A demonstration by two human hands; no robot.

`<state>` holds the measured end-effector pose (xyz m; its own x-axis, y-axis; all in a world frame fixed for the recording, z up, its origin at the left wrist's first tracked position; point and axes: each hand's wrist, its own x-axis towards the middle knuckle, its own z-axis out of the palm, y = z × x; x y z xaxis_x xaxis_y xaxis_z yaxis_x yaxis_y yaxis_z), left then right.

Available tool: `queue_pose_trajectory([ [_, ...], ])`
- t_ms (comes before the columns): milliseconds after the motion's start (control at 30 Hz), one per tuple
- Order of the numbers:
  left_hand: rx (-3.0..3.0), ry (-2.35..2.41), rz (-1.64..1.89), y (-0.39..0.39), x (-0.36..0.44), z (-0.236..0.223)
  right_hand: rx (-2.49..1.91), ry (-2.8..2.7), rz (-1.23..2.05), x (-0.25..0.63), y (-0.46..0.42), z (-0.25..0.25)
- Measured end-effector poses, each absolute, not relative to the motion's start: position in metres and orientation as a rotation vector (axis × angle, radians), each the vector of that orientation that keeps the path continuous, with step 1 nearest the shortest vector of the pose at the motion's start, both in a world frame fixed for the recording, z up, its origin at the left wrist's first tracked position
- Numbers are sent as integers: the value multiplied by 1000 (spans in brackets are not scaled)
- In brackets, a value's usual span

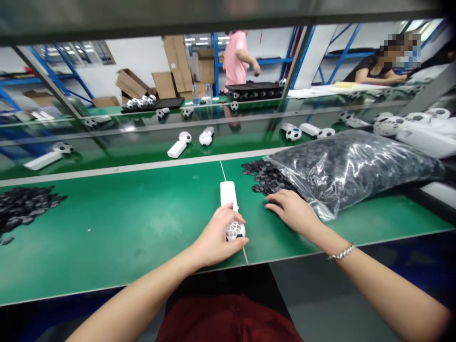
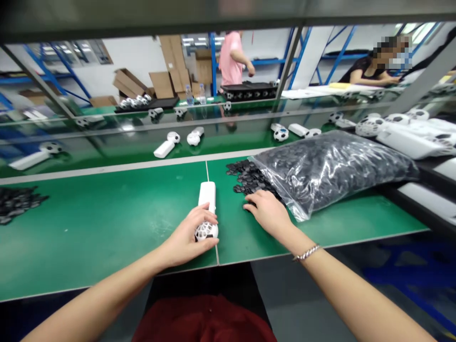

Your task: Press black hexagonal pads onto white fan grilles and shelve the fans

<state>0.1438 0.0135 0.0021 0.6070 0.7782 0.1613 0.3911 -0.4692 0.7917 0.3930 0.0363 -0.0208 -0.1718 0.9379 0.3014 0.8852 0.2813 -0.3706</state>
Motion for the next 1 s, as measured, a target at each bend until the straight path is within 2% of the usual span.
queue_pose_trajectory([
  [100, 2102, 883, 667, 14, 145, 2, -1639, -2195, 21, 402, 44, -28],
  [267, 2111, 844, 650, 19, 146, 3, -1518, -2249, 130, 393, 43, -23],
  [433, 2151, 710, 506, 29, 134, 7, -1450, -2166, 451, 379, 34, -11],
  [667, 2149, 948, 441, 31, 114, 13, -1245, -1861, 1128, 349, 6, 3],
  [1000, 2128, 1047, 505, 26, 109, 14, -1114, -1936, 1134, 314, 12, -6],
])
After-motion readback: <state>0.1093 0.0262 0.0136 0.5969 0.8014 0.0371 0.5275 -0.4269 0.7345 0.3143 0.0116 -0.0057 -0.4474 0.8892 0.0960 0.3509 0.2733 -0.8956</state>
